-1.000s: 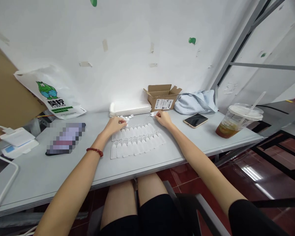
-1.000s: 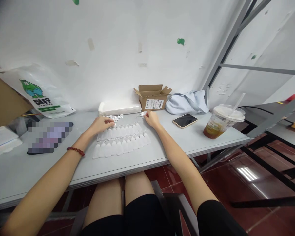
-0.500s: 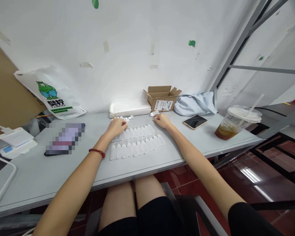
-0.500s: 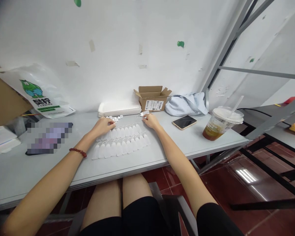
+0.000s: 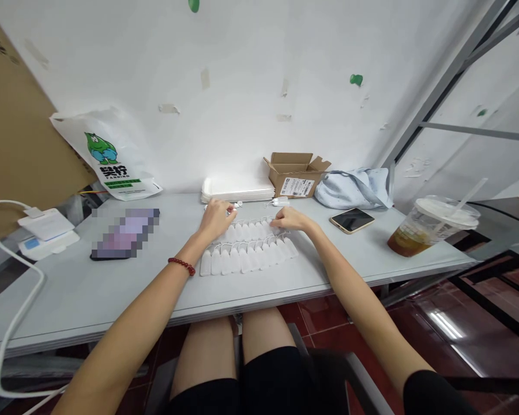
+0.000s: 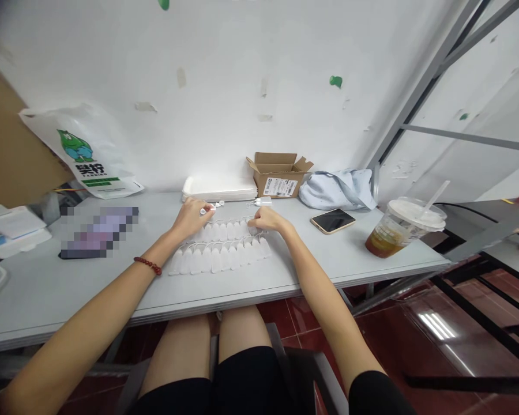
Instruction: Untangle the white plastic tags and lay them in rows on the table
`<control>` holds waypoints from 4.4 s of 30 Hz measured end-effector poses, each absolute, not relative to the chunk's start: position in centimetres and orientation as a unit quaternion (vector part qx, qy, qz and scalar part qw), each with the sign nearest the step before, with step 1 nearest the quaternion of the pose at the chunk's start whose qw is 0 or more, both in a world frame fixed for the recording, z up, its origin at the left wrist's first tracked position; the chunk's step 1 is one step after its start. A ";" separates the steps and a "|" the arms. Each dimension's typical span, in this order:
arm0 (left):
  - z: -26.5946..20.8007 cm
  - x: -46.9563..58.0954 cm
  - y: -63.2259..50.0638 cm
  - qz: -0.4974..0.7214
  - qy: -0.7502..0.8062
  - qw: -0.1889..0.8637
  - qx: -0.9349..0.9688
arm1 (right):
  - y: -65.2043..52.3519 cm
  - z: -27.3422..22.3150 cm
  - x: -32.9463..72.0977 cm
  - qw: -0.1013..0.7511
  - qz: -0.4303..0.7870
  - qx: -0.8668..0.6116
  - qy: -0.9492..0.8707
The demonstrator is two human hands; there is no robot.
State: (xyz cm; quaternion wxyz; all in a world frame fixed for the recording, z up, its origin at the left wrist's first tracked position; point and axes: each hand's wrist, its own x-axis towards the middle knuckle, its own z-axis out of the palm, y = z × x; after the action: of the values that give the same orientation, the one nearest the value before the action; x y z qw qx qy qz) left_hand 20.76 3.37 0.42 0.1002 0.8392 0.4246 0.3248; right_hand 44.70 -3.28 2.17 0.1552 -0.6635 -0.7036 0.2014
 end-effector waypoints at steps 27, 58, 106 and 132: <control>3.1 23.2 -1.1 0.542 0.346 0.287 0.709 | -3.6 1.6 40.5 0.380 -0.075 -0.571 -0.724; 3.0 21.8 0.6 0.457 0.354 0.309 0.755 | -3.3 1.2 40.9 0.428 -0.033 -0.465 -0.774; 2.9 22.8 -0.6 0.429 0.339 0.419 0.725 | -3.6 1.5 40.3 0.501 0.128 -0.484 -0.706; 3.1 22.9 -0.5 0.364 0.367 0.532 0.671 | -3.4 0.8 40.0 0.503 0.121 -0.483 -0.706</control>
State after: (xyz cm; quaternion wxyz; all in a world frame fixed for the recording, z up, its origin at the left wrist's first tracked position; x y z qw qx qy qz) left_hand 22.93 -0.45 3.08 0.5316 0.6712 0.3670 0.3636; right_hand 39.96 -3.36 0.79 0.5027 -0.4833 -0.7065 0.1208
